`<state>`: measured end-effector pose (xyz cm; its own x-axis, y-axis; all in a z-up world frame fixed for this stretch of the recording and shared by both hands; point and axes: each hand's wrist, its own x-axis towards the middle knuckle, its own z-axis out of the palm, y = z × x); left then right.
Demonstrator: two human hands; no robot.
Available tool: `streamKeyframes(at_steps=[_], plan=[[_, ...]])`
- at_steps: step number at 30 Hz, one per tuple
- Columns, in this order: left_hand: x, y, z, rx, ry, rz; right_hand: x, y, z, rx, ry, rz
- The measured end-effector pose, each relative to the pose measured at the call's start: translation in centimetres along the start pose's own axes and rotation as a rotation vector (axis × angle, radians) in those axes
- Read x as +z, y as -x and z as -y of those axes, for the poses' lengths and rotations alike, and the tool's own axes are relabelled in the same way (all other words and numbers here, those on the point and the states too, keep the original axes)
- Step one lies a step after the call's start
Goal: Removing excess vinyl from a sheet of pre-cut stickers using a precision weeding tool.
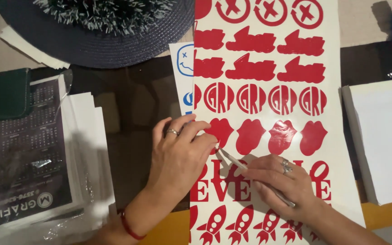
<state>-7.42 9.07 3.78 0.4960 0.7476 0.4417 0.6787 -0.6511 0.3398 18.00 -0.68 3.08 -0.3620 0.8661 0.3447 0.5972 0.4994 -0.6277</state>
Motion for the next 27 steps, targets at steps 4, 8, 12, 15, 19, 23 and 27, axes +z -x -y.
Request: streamKeyframes(at_steps=[4, 8, 12, 15, 19, 23, 27], plan=[[-0.5, -0.9, -0.1, -0.031, -0.005, 0.026, -0.1, -0.3, 0.1, -0.026, -0.059, -0.015], [-0.3, -1.6, 0.5, -0.055, 0.006, 0.042, 0.0, -0.3, 0.0, -0.04, -0.06, -0.018], [-0.6, -1.7, 0.8, -0.089, 0.046, 0.019, 0.0, -0.4, 0.0, -0.041, -0.076, -0.022], [-0.9, -1.6, 0.9, -0.13, 0.127, -0.004, 0.0, -0.2, -0.1, -0.036, -0.062, -0.036], [-1.3, -1.3, 0.9, -0.182, 0.298, -0.022, -0.2, 0.0, 0.0, -0.027, -0.001, -0.021], [-1.8, -1.4, 0.7, -0.133, 0.436, -0.088, -0.4, -0.9, 0.9, -0.058, 0.032, -0.009], [-2.0, -1.3, 0.7, -0.166, 0.584, -0.138, -0.1, 0.0, 0.4, -0.028, 0.038, 0.013]])
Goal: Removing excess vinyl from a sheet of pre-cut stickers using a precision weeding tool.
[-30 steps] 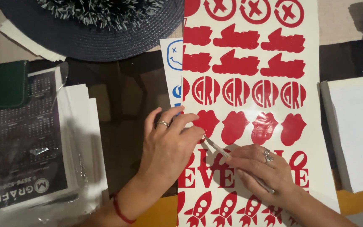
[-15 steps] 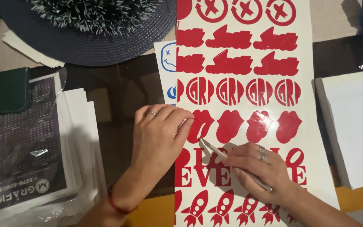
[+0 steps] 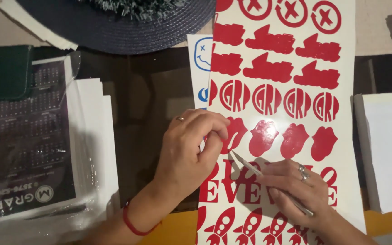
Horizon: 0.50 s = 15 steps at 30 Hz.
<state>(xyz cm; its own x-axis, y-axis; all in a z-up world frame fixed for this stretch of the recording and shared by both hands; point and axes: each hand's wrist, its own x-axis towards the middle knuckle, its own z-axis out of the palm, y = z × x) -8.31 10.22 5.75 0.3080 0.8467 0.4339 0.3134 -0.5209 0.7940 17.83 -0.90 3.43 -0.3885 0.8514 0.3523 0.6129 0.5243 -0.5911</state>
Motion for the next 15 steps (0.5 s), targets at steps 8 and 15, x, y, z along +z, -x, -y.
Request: streamKeyframes(at_steps=[8, 15], plan=[[-0.9, -0.3, 0.3, -0.817, 0.808, 0.019, 0.2, 0.8, -0.3, 0.064, 0.039, -0.009], [-0.4, -0.7, 0.2, -0.536, 0.474, 0.007, 0.2, 0.0, -0.3, 0.098, -0.004, 0.089]])
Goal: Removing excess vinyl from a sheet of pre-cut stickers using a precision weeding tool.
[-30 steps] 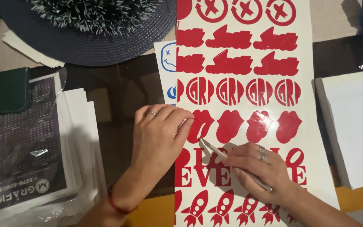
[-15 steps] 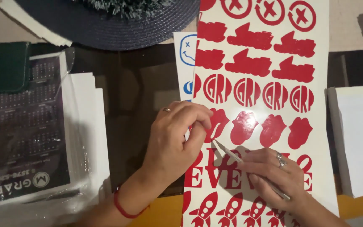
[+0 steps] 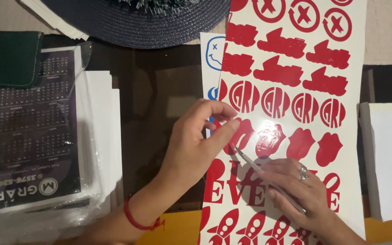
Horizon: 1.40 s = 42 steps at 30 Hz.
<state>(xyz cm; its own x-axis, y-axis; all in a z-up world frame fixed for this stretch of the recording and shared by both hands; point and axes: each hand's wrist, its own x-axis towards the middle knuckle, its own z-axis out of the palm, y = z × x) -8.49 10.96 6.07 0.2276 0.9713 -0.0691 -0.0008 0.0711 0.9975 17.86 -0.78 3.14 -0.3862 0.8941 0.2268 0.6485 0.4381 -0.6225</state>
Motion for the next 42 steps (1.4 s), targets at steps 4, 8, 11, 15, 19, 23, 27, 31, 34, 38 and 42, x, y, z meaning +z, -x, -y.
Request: streamKeyframes(at_steps=[4, 8, 11, 15, 19, 23, 27, 31, 34, 38, 42], plan=[[0.0, 0.3, 0.9, 0.376, -0.583, 0.035, 0.1, -0.4, -0.2, -0.07, 0.005, -0.007], [-0.3, 0.8, 1.6, 0.361, -1.003, 0.121, 0.1, -0.5, 0.0, -0.095, -0.029, -0.002], [-0.3, 0.7, 1.6, 0.418, -1.078, 0.088, 0.1, -0.8, 0.1, -0.123, -0.022, -0.005], [-0.2, 0.7, 2.0, 0.407, -1.128, 0.098, 0.1, -1.0, 0.2, -0.136, -0.024, -0.001], [-0.3, 0.8, 2.2, 0.441, -1.126, 0.085, 0.1, -1.2, 0.4, -0.129, -0.032, 0.004], [-0.2, 0.7, 2.6, 0.464, -1.137, 0.068, 0.5, -0.7, -0.3, -0.098, -0.02, -0.002], [-0.2, 0.7, 2.6, 0.494, -1.145, 0.034, 0.3, -0.9, -0.1, -0.095, -0.019, 0.0], [-0.2, 0.7, 2.7, 0.477, -1.153, 0.069, 0.2, -1.1, -0.1, -0.106, -0.033, 0.017], [-0.2, 0.7, 2.6, 0.465, -1.168, 0.081, 0.3, -0.9, -0.3, -0.109, -0.029, 0.015], [-0.2, 0.8, 2.6, 0.466, -1.198, 0.082, 0.3, -1.1, -0.2, -0.118, -0.012, 0.02], [-0.2, 0.8, 2.5, 0.488, -1.21, 0.057, 0.4, -0.9, -0.4, -0.1, -0.008, 0.013]])
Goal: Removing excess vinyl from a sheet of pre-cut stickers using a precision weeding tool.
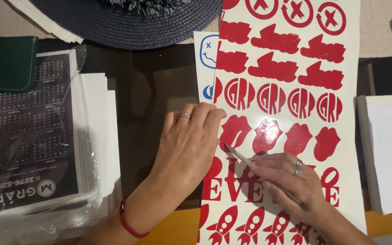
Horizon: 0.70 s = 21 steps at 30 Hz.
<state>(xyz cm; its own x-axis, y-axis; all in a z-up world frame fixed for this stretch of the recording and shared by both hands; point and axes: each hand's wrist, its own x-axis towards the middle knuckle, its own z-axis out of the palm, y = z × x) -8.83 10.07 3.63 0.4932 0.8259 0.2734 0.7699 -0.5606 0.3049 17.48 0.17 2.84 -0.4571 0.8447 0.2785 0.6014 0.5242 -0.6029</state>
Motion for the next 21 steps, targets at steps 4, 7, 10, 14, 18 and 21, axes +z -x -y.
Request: streamKeyframes(at_steps=[4, 7, 10, 14, 18, 21], plan=[[0.06, 0.06, 0.03, 0.003, 0.006, 0.005, -0.16, -0.13, 0.12, 0.034, -0.021, -0.008], [0.1, 0.05, -0.01, 0.001, 0.005, 0.004, -0.23, -0.18, 0.23, 0.055, -0.037, -0.004], [0.03, 0.02, -0.05, 0.003, -0.005, -0.004, -0.21, -0.07, 0.1, 0.063, -0.03, 0.003], [0.05, 0.04, -0.02, 0.005, 0.005, 0.01, -0.1, 0.16, -0.1, 0.075, -0.018, 0.012], [-0.02, -0.01, -0.1, 0.008, -0.008, -0.004, -0.07, 0.0, -0.02, 0.069, -0.012, 0.01], [0.07, 0.02, -0.14, 0.007, -0.017, -0.012, -0.12, -0.25, 0.24, 0.083, -0.027, -0.01]])
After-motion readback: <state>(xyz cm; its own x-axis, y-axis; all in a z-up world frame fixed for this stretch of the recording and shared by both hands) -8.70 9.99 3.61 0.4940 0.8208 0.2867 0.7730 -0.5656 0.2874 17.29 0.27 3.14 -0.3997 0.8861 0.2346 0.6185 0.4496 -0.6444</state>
